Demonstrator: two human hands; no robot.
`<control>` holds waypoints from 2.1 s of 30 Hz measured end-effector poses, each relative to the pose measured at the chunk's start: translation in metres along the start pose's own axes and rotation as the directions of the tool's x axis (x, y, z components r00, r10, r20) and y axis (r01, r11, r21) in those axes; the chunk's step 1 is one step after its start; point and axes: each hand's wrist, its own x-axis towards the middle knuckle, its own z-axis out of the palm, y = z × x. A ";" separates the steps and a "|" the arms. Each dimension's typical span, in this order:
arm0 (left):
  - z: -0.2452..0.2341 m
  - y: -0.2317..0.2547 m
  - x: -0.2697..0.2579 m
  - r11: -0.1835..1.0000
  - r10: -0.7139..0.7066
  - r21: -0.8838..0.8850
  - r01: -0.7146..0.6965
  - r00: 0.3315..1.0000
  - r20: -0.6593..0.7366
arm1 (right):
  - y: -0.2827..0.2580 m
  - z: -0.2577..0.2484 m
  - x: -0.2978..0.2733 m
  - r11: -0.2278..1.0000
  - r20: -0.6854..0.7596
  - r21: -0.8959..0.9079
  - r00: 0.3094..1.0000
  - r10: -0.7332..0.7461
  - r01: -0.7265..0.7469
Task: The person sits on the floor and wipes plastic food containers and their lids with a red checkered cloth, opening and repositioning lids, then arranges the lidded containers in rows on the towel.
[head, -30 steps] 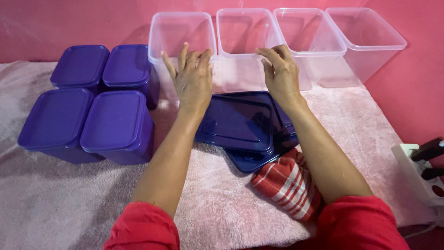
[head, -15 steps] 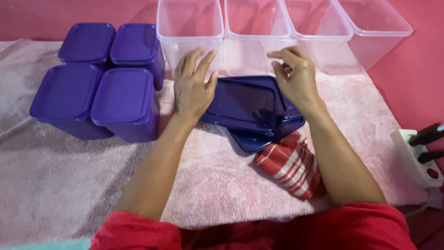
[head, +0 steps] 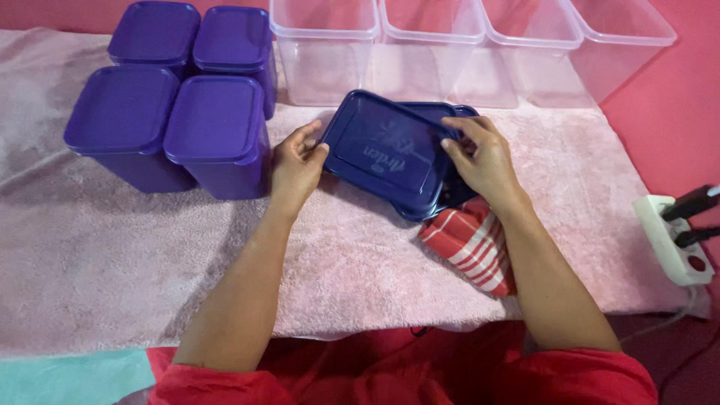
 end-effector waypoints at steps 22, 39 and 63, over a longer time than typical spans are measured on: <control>0.001 0.083 -0.061 0.923 0.145 -0.376 -0.085 0.981 0.132 | -0.007 0.006 0.019 0.766 -0.130 0.618 0.938 0.322 -0.177; -0.068 0.112 0.182 0.843 0.444 0.455 -0.287 0.849 -0.285 | -0.010 0.081 0.215 0.949 -0.115 0.273 0.975 0.193 -0.155; -0.044 0.080 0.221 0.762 0.357 0.634 -0.134 0.903 -0.239 | -0.030 0.115 0.070 0.869 0.589 -0.327 0.799 -0.120 0.371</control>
